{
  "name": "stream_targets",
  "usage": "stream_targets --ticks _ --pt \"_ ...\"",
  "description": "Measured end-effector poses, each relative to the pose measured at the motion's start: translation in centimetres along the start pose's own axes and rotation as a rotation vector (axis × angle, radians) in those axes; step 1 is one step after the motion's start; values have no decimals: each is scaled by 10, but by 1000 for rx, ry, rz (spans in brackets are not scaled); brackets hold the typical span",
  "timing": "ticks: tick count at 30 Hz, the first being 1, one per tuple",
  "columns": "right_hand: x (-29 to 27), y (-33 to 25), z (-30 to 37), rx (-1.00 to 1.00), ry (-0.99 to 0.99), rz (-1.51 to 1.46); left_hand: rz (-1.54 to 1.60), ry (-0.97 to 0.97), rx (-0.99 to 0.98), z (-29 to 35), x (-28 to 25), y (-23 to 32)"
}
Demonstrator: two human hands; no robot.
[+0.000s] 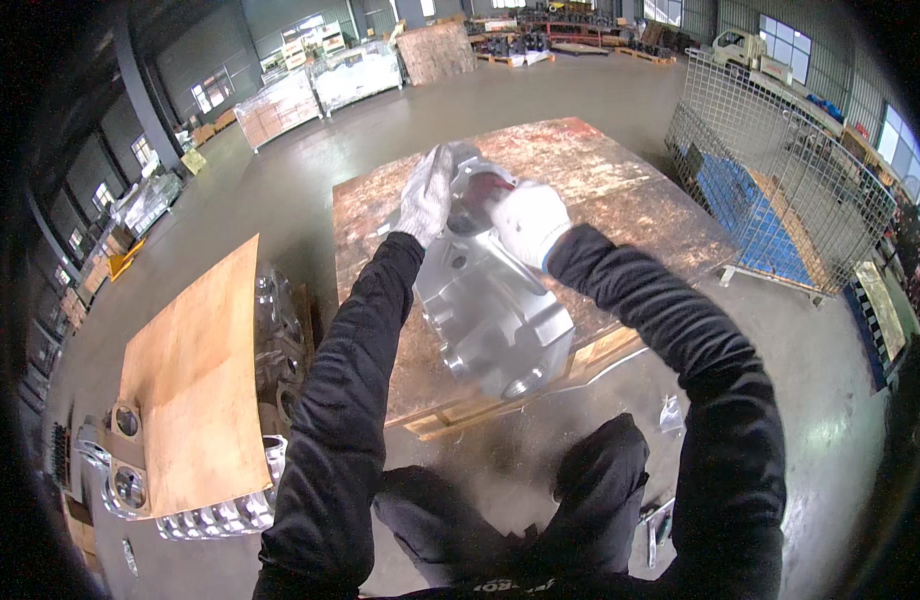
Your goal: The person is cleaning a metal part using a wire brush and sandpaper. They are sitting on the floor in a workshop, scrubbing and sanding the part to remove debris and smooth the surface.
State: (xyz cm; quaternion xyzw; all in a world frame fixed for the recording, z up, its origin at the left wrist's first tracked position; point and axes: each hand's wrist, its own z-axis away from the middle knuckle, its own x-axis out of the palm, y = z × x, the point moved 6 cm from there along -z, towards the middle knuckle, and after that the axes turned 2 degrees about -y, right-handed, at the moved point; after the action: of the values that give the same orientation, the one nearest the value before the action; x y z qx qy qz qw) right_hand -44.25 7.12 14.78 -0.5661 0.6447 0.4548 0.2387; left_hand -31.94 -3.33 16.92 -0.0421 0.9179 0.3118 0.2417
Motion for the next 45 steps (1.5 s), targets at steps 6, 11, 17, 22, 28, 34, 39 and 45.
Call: stream_targets --ticks 6,11,17,22,28,34,39,45 --pt "70 1 4 628 -96 -1974 114 -36 -12 -16 13 -1" --pt "64 -45 -4 886 421 -3589 167 -62 -3 -13 3 -36" --pt "58 -9 -21 393 631 -2554 209 -54 -121 -15 13 -32" --pt "27 -20 -14 431 196 -2553 30 48 12 -11 16 -51" --pt "-25 14 16 272 -590 -858 316 -48 -18 -7 12 -10" --pt "-25 27 44 404 -344 -884 237 -72 3 -14 7 -17" --pt "-13 15 67 365 -421 -628 204 -128 -52 -21 28 -7" --pt "-53 -1 185 475 -358 -858 85 -117 -73 -21 1 -57"
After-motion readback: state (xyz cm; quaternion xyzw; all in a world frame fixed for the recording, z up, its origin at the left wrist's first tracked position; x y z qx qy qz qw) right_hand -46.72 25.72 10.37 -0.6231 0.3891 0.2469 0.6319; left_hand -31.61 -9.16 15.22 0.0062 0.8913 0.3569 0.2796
